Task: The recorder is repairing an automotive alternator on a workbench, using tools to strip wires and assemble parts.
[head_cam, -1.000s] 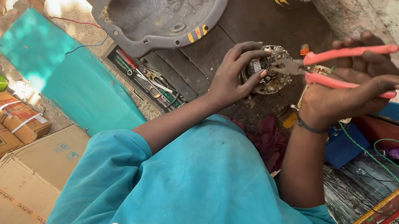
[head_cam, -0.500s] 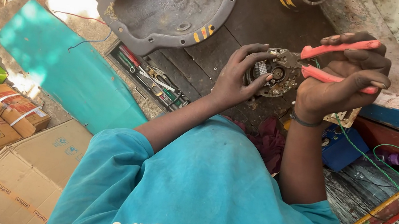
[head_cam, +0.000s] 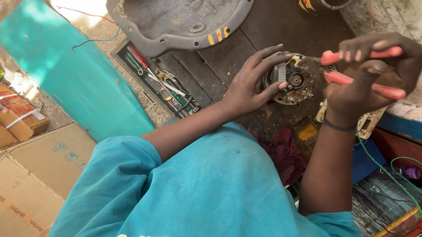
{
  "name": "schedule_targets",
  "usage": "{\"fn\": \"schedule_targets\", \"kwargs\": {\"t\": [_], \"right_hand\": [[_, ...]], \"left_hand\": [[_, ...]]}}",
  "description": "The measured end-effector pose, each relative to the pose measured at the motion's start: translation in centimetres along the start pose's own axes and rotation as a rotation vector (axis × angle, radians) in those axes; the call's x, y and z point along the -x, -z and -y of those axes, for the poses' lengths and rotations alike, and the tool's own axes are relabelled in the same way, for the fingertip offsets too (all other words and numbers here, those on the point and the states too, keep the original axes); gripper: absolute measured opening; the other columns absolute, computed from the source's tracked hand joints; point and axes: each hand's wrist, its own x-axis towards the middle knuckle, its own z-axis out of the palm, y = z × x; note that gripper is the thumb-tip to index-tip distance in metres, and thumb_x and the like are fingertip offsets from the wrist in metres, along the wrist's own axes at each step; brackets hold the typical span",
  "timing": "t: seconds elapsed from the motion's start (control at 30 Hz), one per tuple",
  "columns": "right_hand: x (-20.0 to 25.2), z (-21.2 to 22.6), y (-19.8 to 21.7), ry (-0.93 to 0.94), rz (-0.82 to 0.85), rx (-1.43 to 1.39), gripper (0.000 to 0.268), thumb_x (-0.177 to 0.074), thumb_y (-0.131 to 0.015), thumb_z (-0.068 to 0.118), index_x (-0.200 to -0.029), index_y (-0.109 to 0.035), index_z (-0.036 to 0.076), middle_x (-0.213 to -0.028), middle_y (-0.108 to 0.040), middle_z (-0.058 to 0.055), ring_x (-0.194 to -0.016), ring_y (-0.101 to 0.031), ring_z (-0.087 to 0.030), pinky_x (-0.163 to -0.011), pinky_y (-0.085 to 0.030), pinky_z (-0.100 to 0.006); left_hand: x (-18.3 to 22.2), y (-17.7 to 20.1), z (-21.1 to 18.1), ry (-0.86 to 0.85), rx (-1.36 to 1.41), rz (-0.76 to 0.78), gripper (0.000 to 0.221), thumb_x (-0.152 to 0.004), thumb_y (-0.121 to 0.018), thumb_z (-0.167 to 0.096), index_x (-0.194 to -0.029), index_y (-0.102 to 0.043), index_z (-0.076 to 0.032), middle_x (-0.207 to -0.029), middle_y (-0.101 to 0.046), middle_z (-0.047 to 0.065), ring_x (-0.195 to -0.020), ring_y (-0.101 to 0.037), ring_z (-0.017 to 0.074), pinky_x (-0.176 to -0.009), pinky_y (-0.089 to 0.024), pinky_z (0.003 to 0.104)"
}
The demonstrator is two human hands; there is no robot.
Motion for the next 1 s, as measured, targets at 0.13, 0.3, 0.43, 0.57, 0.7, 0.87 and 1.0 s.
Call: {"fn": "schedule_targets", "kwargs": {"t": [0.13,0.3,0.43,0.57,0.7,0.87,1.0], "right_hand": [[0.8,0.3,1.0,0.014,-0.06,-0.013,0.047,-0.101,-0.078,0.039,-0.112,-0.049,0.003,-0.087,-0.051,-0.009,-0.071,-0.051,-0.016,-0.063,-0.047,-0.032],[1.7,1.6,1.8,-0.004,-0.128,0.041,0.048,-0.102,-0.077,0.041,-0.109,-0.048,0.003,-0.087,-0.051,-0.007,-0.072,-0.051,-0.016,-0.065,-0.049,-0.033],[3.7,2.6,2.6,-0.004,-0.155,-0.008,0.044,-0.106,-0.076,0.034,-0.112,-0.047,0.001,-0.089,-0.05,-0.009,-0.074,-0.051,-0.017,-0.064,-0.046,-0.033],[4.5,4.0,1.6,-0.012,-0.137,0.008,0.028,-0.109,-0.066,0.021,-0.104,-0.046,0.001,-0.08,-0.051,-0.012,-0.065,-0.049,-0.016,-0.063,-0.05,-0.034],[5.2,5.2,1.0,-0.062,-0.122,-0.01,0.021,-0.11,-0.058,0.016,-0.101,-0.048,0.0,-0.08,-0.055,-0.015,-0.063,-0.051,-0.018,-0.064,-0.058,-0.038],[5.9,5.2,0.8,-0.072,-0.058,0.01,0.019,-0.109,-0.06,0.012,-0.104,-0.048,-0.001,-0.081,-0.054,-0.014,-0.062,-0.048,-0.016,-0.064,-0.056,-0.038],[6.3,5.0,1.2,-0.058,-0.046,0.014,0.029,-0.109,-0.064,0.023,-0.104,-0.051,-0.002,-0.082,-0.056,-0.015,-0.063,-0.051,-0.017,-0.065,-0.058,-0.038]], "left_hand": [[0.6,0.4,0.1,0.016,-0.01,0.008,0.058,-0.098,-0.074,-0.035,-0.149,-0.053,-0.017,-0.157,-0.048,0.014,-0.146,-0.05,0.0349,-0.122,-0.043,0.046],[0.9,0.5,0.4,0.029,-0.024,0.013,0.057,-0.1,-0.072,-0.035,-0.151,-0.052,-0.016,-0.158,-0.05,0.013,-0.148,-0.05,0.0342,-0.124,-0.041,0.047],[1.2,0.6,0.7,0.032,-0.067,-0.021,0.057,-0.101,-0.071,-0.036,-0.15,-0.052,-0.016,-0.158,-0.05,0.013,-0.15,-0.047,0.0346,-0.126,-0.037,0.049],[1.7,0.3,1.7,0.033,-0.067,-0.033,0.056,-0.104,-0.066,-0.037,-0.153,-0.049,-0.015,-0.163,-0.043,0.016,-0.154,-0.04,0.0377,-0.128,-0.033,0.05],[2.1,0.2,1.5,0.092,-0.042,0.015,0.057,-0.107,-0.059,-0.042,-0.156,-0.045,-0.016,-0.166,-0.035,0.018,-0.155,-0.037,0.0388,-0.128,-0.032,0.051],[2.1,0.1,1.7,0.131,-0.026,0.022,0.057,-0.11,-0.051,-0.045,-0.158,-0.042,-0.016,-0.167,-0.034,0.017,-0.156,-0.035,0.0389,-0.128,-0.03,0.051],[2.4,-0.3,2.1,0.149,-0.007,0.014,0.056,-0.111,-0.046,-0.047,-0.158,-0.041,-0.016,-0.166,-0.037,0.018,-0.155,-0.036,0.0385,-0.128,-0.029,0.051]]}}
